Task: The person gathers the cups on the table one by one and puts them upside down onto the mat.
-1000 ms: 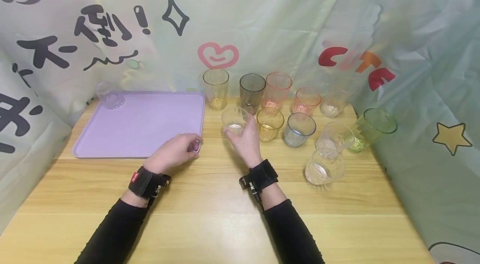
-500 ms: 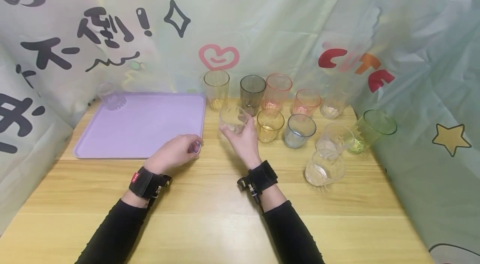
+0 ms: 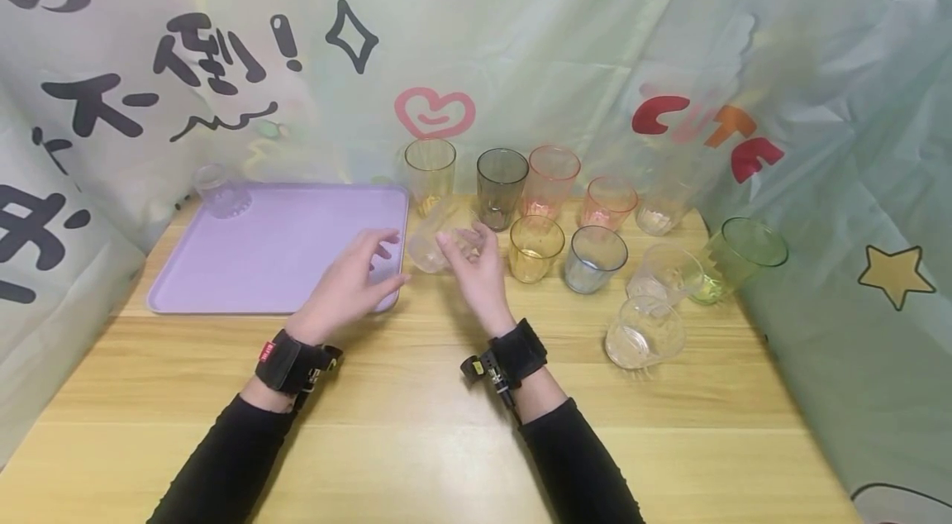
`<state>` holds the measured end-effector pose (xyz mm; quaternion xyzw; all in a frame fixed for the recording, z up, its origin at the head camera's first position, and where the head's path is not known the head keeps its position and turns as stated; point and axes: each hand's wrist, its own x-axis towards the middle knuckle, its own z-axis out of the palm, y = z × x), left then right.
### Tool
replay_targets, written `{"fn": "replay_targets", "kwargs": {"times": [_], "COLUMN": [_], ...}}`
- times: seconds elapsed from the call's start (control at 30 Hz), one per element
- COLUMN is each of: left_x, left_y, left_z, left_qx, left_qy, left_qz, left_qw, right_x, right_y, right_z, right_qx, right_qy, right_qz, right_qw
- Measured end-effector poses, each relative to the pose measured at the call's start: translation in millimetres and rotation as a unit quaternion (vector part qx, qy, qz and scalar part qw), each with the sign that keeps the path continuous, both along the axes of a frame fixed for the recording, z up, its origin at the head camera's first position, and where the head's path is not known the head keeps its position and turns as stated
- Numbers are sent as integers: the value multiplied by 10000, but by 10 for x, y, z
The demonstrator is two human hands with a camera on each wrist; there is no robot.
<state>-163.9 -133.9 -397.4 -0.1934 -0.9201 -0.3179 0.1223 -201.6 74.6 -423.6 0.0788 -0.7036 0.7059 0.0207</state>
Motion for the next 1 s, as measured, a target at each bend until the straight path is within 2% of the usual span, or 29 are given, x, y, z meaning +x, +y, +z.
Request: {"fn": "replay_targets", "kwargs": {"times": [0.13, 0.23, 0.27, 0.37, 0.53, 0.57, 0.6, 0.8, 0.83, 0.9, 1.0], "left_x": [6, 3, 2, 3, 9, 7, 6, -10, -10, -8, -13], "left_y": [26, 42, 48, 65, 79, 80, 81, 82, 81, 78, 62], "left_z": [45, 67, 72, 88, 101, 102, 104, 118, 121, 130, 133], "left_qx": [287, 561, 654, 859, 992, 1024, 1053, 1226, 1234, 1237, 1240], "left_qy": [458, 631, 664, 779, 992, 1055, 1116, 1453, 1480, 1533, 1609], "left_qz": [28, -136, -217, -460, -641, -668, -690, -828, -836, -840, -830], "left_qw": [9985, 9963, 9954, 9922, 9880, 9869, 9858, 9783, 9777, 9768, 9756], "right_x": [-27, -73, -58, 49, 314, 342, 297, 329, 389, 377, 167], "right_y": [-50, -91, -112, -183, -286, -299, -314, -340, -335, -326, -311], "right_z": [-81, -234, -231, -126, 249, 282, 191, 223, 334, 327, -45], "right_qx": [-642, -990, -1076, -1283, -1375, -1399, -1495, -1703, -1635, -1616, -1585], "right_qy": [-141, -121, -164, -127, -188, -239, -261, -357, -405, -441, -317], "right_qz": [337, 597, 671, 886, 1009, 1007, 1038, 1088, 1052, 1065, 1024], "right_qw": [9973, 9932, 9918, 9877, 9852, 9847, 9829, 9787, 9801, 9801, 9815]}}
